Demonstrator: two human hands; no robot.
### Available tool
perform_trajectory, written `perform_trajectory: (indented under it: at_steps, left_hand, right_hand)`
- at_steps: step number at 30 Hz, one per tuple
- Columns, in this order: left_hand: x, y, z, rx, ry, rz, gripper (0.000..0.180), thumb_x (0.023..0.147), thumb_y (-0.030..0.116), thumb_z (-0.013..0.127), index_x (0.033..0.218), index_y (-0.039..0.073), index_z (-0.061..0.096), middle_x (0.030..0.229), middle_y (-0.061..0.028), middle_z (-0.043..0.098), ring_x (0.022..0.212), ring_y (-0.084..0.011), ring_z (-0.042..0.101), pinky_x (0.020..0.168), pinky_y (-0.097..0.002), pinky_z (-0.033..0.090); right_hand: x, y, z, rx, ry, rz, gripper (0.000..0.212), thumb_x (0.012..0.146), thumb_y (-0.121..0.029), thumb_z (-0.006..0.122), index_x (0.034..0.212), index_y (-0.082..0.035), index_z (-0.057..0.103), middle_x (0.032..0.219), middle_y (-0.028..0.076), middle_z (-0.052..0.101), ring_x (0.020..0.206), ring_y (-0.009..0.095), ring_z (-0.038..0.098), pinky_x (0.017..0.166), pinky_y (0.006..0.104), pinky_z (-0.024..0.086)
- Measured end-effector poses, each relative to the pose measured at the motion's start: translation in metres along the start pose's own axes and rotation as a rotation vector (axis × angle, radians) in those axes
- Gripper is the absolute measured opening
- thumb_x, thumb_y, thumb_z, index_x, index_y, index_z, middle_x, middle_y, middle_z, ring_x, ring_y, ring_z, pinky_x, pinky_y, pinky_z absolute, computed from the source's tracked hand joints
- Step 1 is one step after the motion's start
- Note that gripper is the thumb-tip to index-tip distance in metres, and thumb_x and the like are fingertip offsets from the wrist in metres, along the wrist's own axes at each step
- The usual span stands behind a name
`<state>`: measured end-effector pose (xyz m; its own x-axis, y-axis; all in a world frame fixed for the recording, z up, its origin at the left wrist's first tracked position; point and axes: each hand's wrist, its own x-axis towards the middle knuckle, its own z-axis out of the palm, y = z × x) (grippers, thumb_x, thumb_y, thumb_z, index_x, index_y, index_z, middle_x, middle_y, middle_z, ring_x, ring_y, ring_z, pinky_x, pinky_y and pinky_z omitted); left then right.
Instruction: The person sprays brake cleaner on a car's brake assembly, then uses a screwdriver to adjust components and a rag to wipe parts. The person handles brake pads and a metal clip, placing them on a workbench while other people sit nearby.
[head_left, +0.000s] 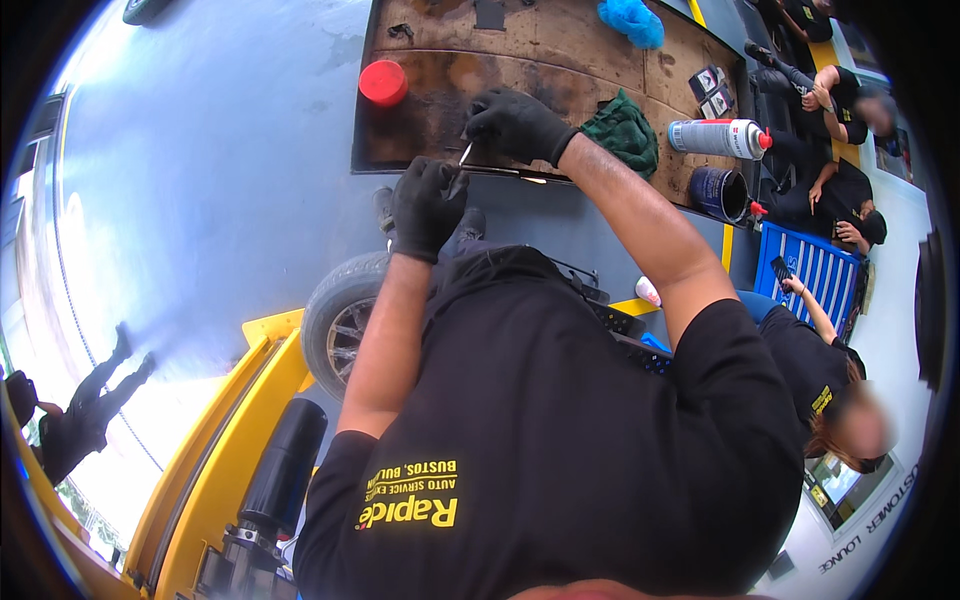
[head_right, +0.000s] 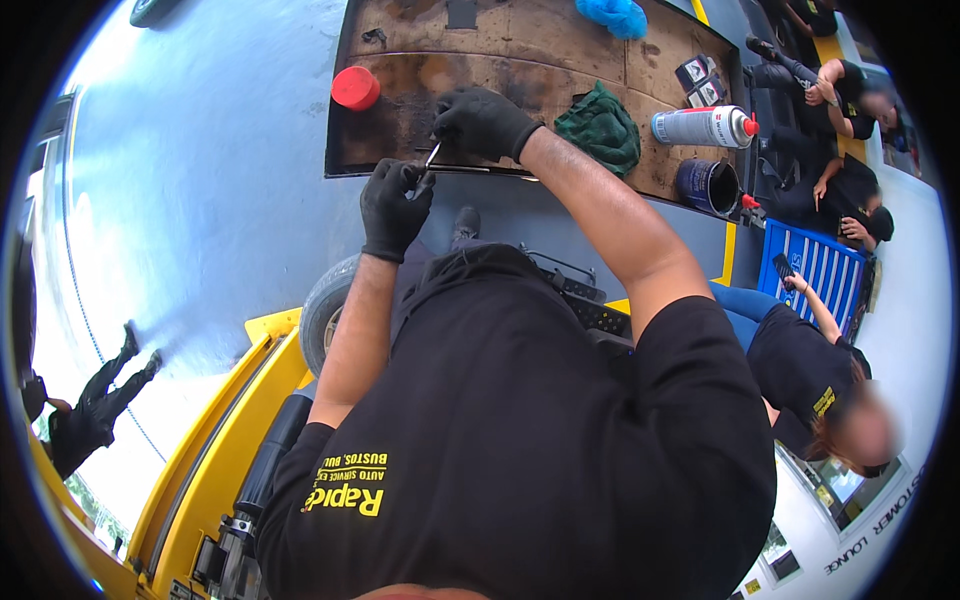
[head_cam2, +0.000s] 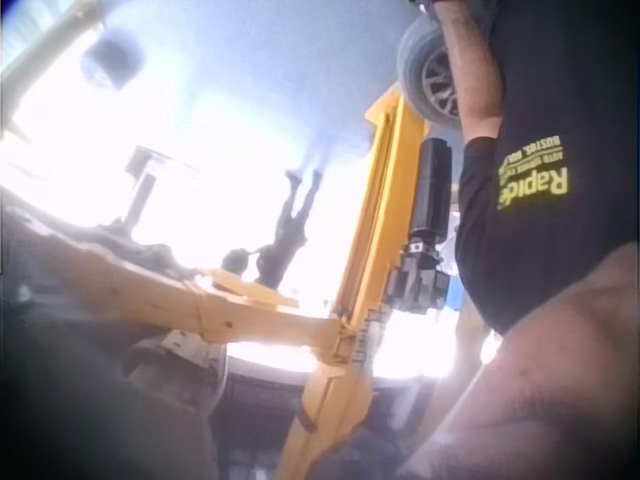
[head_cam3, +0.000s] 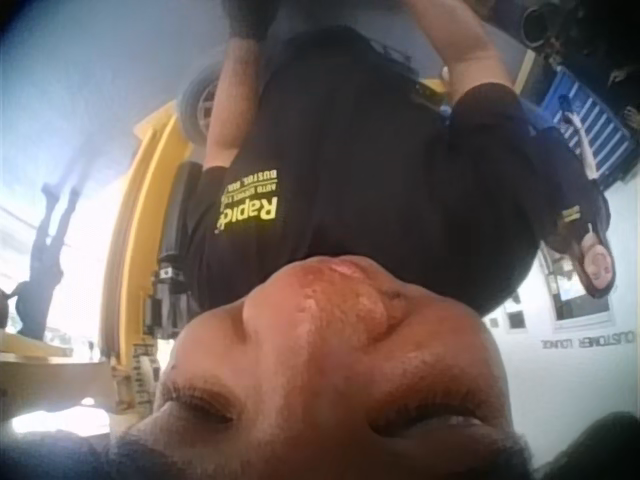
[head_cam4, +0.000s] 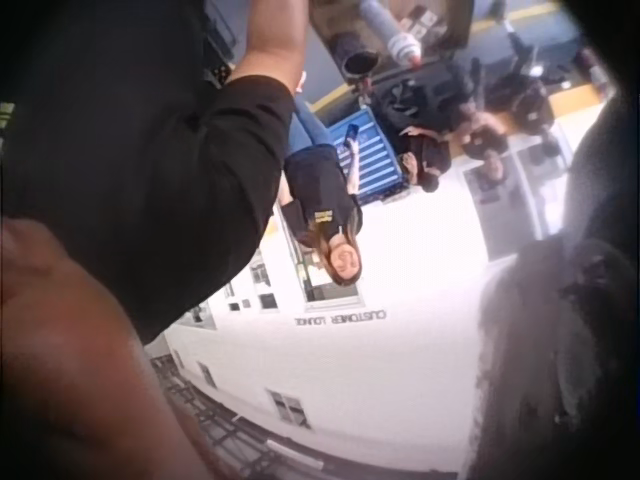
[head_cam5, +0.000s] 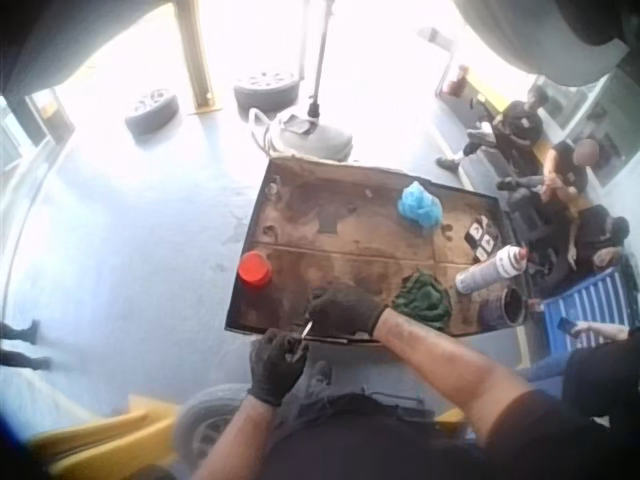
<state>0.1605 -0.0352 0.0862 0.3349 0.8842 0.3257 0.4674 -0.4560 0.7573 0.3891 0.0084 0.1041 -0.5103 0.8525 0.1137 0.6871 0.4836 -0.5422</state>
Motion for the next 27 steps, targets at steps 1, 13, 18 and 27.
perform_trajectory:
  at_steps: [1,13,18,27]
  left_hand:
    - [0.0,-0.002,-0.002,-0.011,-0.013,0.017,0.012,0.081,0.014,0.078,0.077,0.009,0.068,0.074,-0.0093,0.062,0.067,-0.0309,0.063,0.059,-0.0409,0.049]
    - [-0.005,-0.008,-0.003,0.12,-0.057,-0.009,0.021,0.082,0.023,0.079,0.074,0.009,0.066,0.074,-0.0091,0.062,0.067,-0.032,0.063,0.06,-0.0429,0.049]
    - [-0.002,-0.005,-0.004,-0.01,-0.011,0.016,0.02,0.083,0.018,0.078,0.073,0.008,0.064,0.075,-0.0102,0.061,0.068,-0.033,0.062,0.06,-0.0434,0.048]
    - [0.0,0.002,-0.013,-0.005,-0.073,0.104,0.007,0.08,0.008,0.075,0.078,0.008,0.068,0.077,-0.0133,0.061,0.07,-0.0357,0.061,0.061,-0.0456,0.048]
  right_hand:
    - [0.002,-0.01,-0.003,-0.031,-0.001,-0.038,0.006,0.077,-0.01,0.073,0.081,-0.014,0.07,0.089,0.006,0.061,0.088,0.03,0.062,0.078,0.0402,0.052]
    - [0.007,-0.015,0.003,0.247,-0.032,-0.169,0.007,0.077,-0.007,0.072,0.083,-0.007,0.069,0.088,0.01,0.063,0.081,0.032,0.062,0.075,0.04,0.052]
    - [0.012,-0.024,0.001,0.231,-0.061,-0.1,0.003,0.08,-0.006,0.071,0.081,-0.006,0.068,0.086,0.013,0.062,0.08,0.033,0.062,0.075,0.0406,0.052]
    - [-0.008,-0.016,0.007,0.122,0.087,-0.157,0.007,0.073,-0.011,0.072,0.077,-0.013,0.066,0.085,0.008,0.061,0.079,0.031,0.06,0.071,0.0407,0.05]
